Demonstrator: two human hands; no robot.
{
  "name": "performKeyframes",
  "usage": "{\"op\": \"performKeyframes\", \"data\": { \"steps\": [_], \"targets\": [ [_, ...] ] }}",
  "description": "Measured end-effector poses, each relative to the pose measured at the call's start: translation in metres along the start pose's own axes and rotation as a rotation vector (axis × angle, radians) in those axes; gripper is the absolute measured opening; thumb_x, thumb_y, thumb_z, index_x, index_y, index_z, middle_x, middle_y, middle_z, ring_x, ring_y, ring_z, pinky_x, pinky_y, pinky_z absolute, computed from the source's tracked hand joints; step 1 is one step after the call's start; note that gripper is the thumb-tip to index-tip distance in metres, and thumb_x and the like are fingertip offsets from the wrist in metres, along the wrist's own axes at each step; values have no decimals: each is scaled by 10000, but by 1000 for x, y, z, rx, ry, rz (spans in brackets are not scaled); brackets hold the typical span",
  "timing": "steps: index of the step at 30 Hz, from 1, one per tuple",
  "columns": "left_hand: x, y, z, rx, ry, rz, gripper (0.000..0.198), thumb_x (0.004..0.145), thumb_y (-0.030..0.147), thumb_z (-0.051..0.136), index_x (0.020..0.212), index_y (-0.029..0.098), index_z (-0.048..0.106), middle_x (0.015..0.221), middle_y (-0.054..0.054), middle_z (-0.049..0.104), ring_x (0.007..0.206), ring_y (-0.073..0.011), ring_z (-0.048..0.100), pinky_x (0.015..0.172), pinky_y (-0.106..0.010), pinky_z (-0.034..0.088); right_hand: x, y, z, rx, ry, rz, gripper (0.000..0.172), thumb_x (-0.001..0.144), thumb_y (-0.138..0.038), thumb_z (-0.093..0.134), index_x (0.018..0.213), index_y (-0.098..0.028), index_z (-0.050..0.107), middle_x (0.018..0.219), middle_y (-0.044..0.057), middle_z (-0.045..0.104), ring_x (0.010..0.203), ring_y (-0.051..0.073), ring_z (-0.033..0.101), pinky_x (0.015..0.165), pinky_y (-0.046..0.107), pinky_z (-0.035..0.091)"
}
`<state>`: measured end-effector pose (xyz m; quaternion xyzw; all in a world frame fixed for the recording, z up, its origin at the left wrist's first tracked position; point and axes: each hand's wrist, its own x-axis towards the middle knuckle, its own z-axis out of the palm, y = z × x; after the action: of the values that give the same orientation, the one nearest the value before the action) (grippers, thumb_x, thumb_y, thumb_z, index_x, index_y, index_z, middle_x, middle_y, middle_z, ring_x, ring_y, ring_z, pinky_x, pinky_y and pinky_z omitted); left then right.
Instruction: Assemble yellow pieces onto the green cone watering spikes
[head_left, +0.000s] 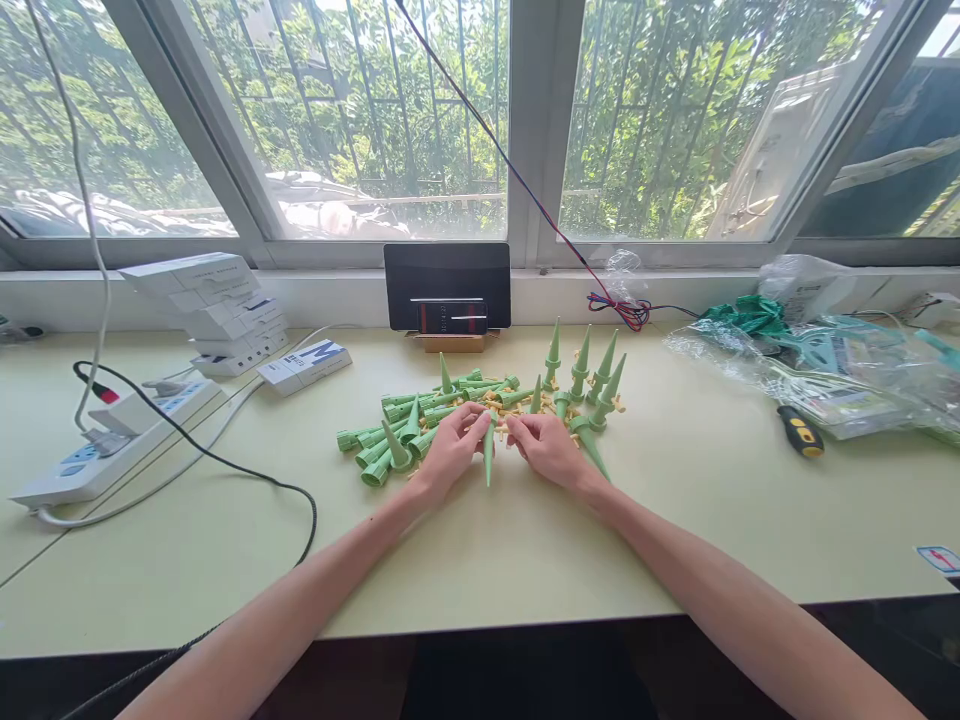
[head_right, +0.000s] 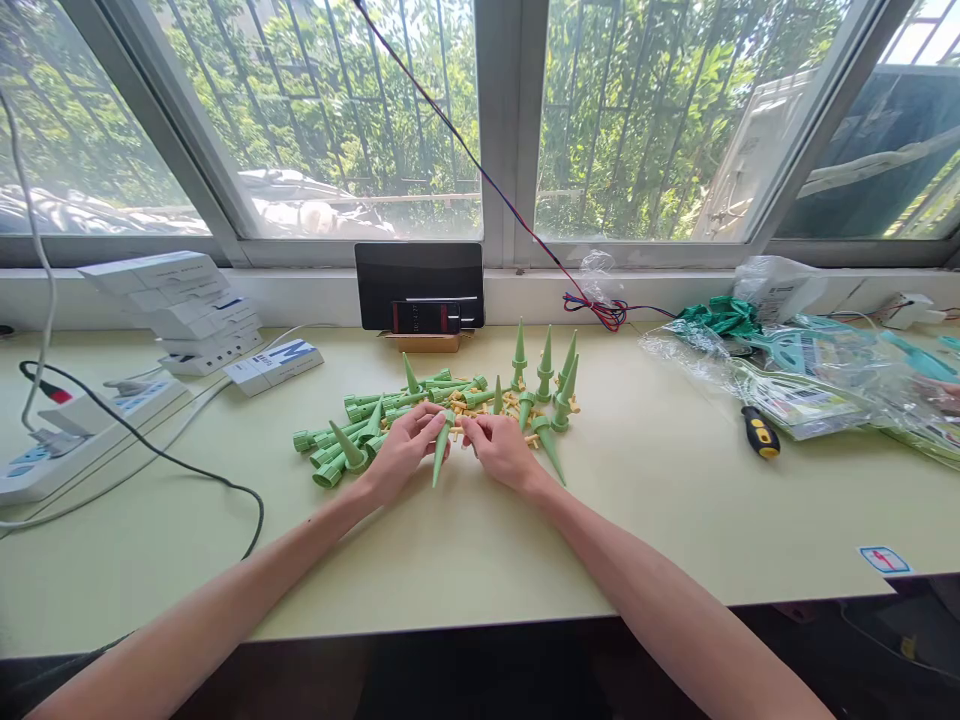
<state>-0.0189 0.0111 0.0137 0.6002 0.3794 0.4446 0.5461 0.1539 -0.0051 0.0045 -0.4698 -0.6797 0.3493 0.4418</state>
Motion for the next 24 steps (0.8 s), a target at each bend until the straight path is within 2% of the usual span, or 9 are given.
{"op": "performKeyframes", "data": {
  "steps": [4, 10, 16, 20, 24],
  "targets": [
    [1, -4, -1, 29, -1, 24, 318, 856, 502, 643, 901, 192, 587, 846, -21, 649, 638, -127, 584, 644, -289, 532, 1, 2, 0, -11, -6, 15, 582, 941, -608, 407, 575, -189, 578, 463, -25, 416, 445, 119, 375, 490, 271, 329],
    [0, -6, -2, 36, -16, 31, 317, 872, 500, 628, 913, 188, 592, 807, -11, 630, 603, -121, 577, 641, -295, 535, 1, 1, 1, -15, 1, 34, 637, 935, -645, 396, 522, -191, 568, 441, -24, 380, 438, 119, 369, 493, 272, 317],
    [0, -3, -2, 33, -20, 21, 324, 862, 506, 638, 906, 188, 592, 852, -21, 649, 610, -123, 580, 647, -299, 534, 1, 1, 1, -10, -4, 41, 664, 930, -674, 391, 509, -189, 559, 443, -23, 385, 441, 117, 381, 517, 277, 333],
    [0, -2, -1, 26, -8, 13, 327, 857, 505, 643, 899, 185, 589, 860, -27, 652, 628, -125, 578, 643, -292, 530, 1, 1, 0, 6, -9, 35, 619, 948, -640, 392, 560, -187, 558, 481, -11, 462, 476, 125, 446, 546, 274, 371],
    [1, 0, 0, 0, 15, -6, 336, 835, 506, 665, 870, 185, 575, 738, 3, 607, 604, -126, 559, 615, -284, 522, 1, 1, 0, 34, 12, -1, 527, 929, -620, 460, 621, -195, 514, 571, -3, 540, 525, 124, 485, 553, 263, 394]
  ]
}}
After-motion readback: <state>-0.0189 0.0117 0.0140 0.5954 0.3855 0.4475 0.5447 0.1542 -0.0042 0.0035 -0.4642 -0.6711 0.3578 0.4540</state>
